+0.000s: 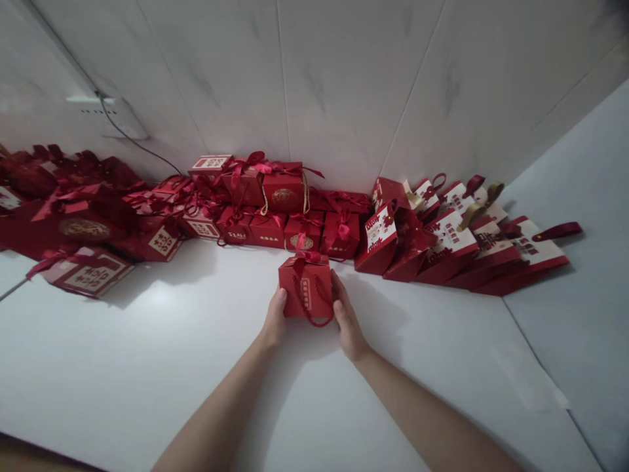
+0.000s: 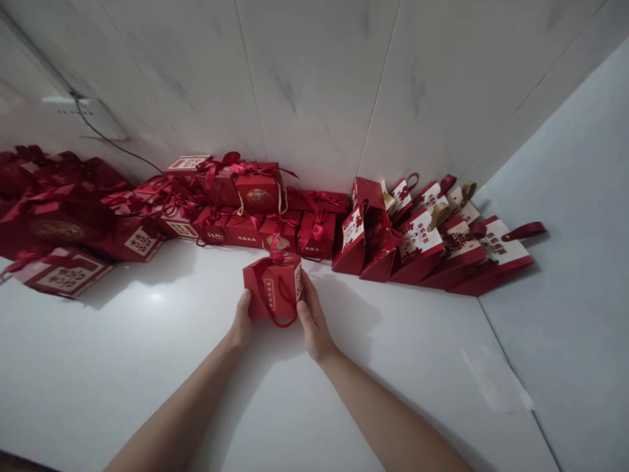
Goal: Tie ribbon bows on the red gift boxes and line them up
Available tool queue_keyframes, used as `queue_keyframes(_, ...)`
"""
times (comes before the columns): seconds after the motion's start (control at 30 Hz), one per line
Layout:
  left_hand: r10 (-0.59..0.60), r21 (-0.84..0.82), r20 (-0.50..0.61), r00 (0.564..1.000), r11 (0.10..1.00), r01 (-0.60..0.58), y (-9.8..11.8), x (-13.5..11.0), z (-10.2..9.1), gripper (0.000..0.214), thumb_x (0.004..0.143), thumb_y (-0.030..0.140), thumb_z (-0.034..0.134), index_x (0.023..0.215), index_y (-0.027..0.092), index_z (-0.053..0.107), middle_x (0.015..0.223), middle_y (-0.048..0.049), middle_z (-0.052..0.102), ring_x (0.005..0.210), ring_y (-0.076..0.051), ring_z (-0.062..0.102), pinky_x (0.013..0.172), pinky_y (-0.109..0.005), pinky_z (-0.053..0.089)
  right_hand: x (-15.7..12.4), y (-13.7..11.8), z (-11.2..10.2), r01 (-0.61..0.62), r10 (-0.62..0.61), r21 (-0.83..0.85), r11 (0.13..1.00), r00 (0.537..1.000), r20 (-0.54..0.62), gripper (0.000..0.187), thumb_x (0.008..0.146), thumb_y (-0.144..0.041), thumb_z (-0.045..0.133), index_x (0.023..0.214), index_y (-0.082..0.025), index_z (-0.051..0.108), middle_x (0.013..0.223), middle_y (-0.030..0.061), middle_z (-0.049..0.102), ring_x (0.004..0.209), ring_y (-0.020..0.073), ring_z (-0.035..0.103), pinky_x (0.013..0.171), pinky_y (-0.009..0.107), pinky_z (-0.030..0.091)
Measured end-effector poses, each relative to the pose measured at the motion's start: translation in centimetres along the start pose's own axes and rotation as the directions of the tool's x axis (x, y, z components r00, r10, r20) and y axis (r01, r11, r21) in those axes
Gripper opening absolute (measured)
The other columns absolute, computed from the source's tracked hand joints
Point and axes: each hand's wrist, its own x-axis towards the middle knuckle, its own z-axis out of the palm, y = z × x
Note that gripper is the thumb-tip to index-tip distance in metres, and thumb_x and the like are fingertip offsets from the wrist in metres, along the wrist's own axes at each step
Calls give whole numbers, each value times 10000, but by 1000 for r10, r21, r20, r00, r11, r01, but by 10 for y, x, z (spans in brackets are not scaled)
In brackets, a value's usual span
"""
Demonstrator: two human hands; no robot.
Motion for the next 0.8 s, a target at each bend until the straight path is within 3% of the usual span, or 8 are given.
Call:
queue_keyframes(0.13, 8, 30, 16, 1000, 1000, -8, 6, 0, 3, 706, 865, 667, 454, 1426, 239, 476, 1458, -34, 498, 1423, -351, 326, 1196, -495, 267, 5, 3, -1, -38, 35, 54, 998, 997, 64, 592, 929, -530, 500, 1472, -349, 347, 1566, -20, 333, 1461, 233, 275, 1174, 455, 316)
queue_keyframes(0.3, 14, -4, 50, 999, 1000, -14, 11, 0, 4, 675, 887, 634, 452, 1431, 235, 469, 1434, -41, 525, 1403, -345, 364, 1184, -497, 292, 6, 5, -2, -33, 30, 52, 998, 998, 52, 625, 928, -505, 514, 1488, -318, 310, 1521, 18, 409, 1459, 239, 273, 1136, 455, 370)
queue_keyframes(0.8, -6, -32, 25, 1000, 999, 7, 6, 1, 2, 649, 881, 625, 483, 1394, 227, 507, 1409, -69, 549, 1387, -347, 389, 1169, -502, 304, 7, 4, -1, -43, 38, 95, 995, 998, 54, 612, 931, -491, 515, 1476, -295, 317, 1521, 47, 398, 1428, 251, 334, 1108, 431, 401)
